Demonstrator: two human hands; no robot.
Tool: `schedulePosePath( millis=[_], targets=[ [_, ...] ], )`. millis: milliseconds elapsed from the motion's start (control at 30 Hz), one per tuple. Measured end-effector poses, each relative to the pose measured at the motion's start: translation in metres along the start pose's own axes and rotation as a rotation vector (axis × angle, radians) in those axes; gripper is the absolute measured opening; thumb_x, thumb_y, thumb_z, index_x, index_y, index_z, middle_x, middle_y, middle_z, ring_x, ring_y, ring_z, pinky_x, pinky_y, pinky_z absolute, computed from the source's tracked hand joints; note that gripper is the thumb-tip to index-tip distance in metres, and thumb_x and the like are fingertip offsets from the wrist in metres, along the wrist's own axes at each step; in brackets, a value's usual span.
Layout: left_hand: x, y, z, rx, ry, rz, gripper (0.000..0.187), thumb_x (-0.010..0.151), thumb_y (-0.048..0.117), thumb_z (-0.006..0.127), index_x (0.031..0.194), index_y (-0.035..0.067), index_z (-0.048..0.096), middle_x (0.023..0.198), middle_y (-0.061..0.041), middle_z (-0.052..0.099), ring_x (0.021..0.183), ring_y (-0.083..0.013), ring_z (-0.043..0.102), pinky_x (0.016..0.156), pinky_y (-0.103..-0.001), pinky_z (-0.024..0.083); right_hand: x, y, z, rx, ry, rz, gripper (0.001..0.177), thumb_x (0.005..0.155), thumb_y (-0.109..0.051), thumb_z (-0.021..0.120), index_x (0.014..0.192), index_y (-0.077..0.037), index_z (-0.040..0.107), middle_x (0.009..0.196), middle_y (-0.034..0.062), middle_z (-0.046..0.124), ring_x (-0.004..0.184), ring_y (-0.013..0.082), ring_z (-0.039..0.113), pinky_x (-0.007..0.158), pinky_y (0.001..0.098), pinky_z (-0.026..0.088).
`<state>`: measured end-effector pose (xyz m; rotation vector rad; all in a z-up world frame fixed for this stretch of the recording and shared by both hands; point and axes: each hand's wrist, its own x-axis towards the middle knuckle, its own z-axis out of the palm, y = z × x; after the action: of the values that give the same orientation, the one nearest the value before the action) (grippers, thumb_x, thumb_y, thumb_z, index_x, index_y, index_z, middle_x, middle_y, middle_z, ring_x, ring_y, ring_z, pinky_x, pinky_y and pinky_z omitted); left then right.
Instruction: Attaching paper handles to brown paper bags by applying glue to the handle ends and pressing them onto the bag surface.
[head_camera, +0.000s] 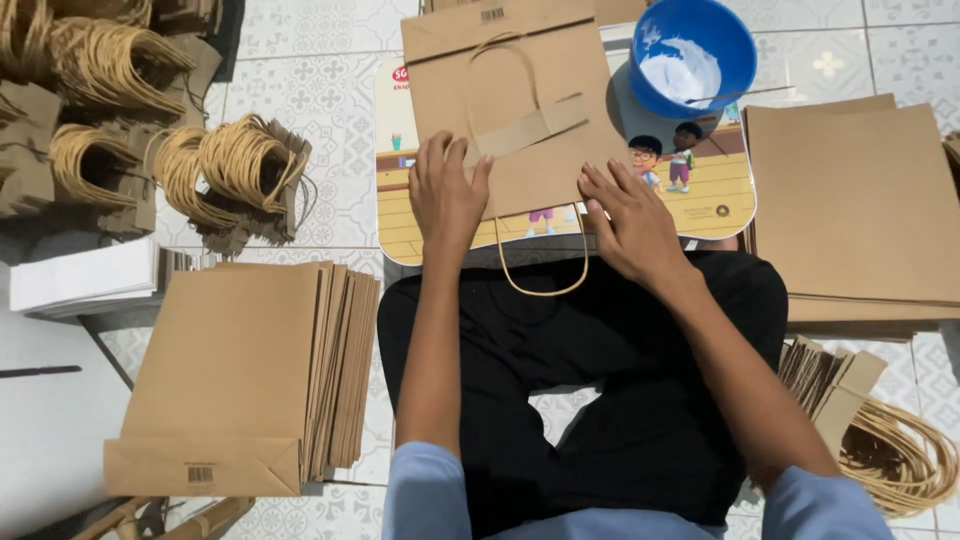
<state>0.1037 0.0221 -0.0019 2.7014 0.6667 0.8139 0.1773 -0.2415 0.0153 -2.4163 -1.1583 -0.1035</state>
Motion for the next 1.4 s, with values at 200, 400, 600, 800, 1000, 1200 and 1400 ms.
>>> schedulePosePath(
  millis=[200,400,600,800,1000,1200,1400],
  targets=[
    [-0.041,0.006,-0.034,-0.168,0.085,-0.119,0.04,0.093,0.027,0.076,0.116,-0.002,0.06,0.132,-0.022,0.06,0.125,-0.0407,0.06,0.1,-0.049,0.051,0.001,-0.013,0.002,-0.096,0.226,0.091,0.052,0.104,-0.032,0.059,0.143,0.002,0.063,0.144,0.0238,0.062,0.14,0.0381,0.05,0.118,0.0456,0.035],
    [-0.074,0.006,-0.063,-0.023,0.124,-0.188,0.042,0.093,0.031,0.077,0.121,0.005,0.059,0.137,-0.016,0.063,0.136,-0.0364,0.052,0.11,-0.055,0.042,0.011,-0.015,0.005,0.167,0.292,0.095,0.062,0.091,-0.022,0.076,0.146,0.001,0.058,0.128,0.0222,0.066,0.124,0.0417,0.058,0.108,0.0498,0.043],
    [-0.079,-0.006,-0.08,-0.041,0.077,-0.211,0.04,0.096,0.031,0.075,0.119,0.002,0.058,0.131,-0.021,0.066,0.127,-0.0369,0.057,0.105,-0.051,0.042,0.023,-0.021,0.024,0.852,0.254,0.259,0.071,0.08,-0.005,0.085,0.144,-0.004,0.057,0.125,0.0225,0.068,0.112,0.0369,0.068,0.094,0.0439,0.056],
    [-0.071,0.003,-0.079,-0.085,-0.014,-0.218,0.043,0.1,0.027,0.069,0.127,-0.002,0.053,0.121,-0.022,0.069,0.125,-0.0373,0.058,0.098,-0.051,0.047,0.027,-0.037,-0.012,0.894,0.385,0.163,0.053,0.086,0.006,0.081,0.134,-0.009,0.065,0.108,0.0154,0.072,0.088,0.0258,0.072,0.073,0.0336,0.06],
    [-0.052,0.052,-0.064,-0.492,-0.085,-0.331,0.045,0.098,0.042,0.067,0.116,0.005,0.049,0.106,-0.03,0.067,0.107,-0.0519,0.065,0.09,-0.057,0.052,0.025,-0.067,-0.109,0.533,0.665,-0.088,0.043,0.084,0.027,0.077,0.119,0.002,0.078,0.1,0.0151,0.071,0.064,0.0227,0.059,0.059,0.0292,0.05],
    [-0.054,0.088,-0.006,-0.688,-0.15,-0.265,0.059,0.1,0.048,0.05,0.131,-0.002,0.048,0.107,-0.023,0.066,0.09,-0.0377,0.066,0.079,-0.046,0.052,0.015,-0.117,-0.182,0.071,0.57,-0.31,0.018,0.095,0.024,0.088,0.109,0.015,0.081,0.123,0.0283,0.077,0.083,0.0278,0.065,0.072,0.0373,0.052],
    [-0.052,0.084,0.005,-1.698,-0.263,-0.338,0.037,0.09,0.016,0.069,0.123,-0.001,0.064,0.114,-0.014,0.07,0.099,-0.0196,0.067,0.081,-0.028,0.056,0.031,-0.139,-0.186,0.032,0.16,-0.515,0.051,0.083,-0.003,0.081,0.133,0.003,0.07,0.139,0.0221,0.064,0.115,0.0344,0.07,0.098,0.0427,0.06]
  ],
)
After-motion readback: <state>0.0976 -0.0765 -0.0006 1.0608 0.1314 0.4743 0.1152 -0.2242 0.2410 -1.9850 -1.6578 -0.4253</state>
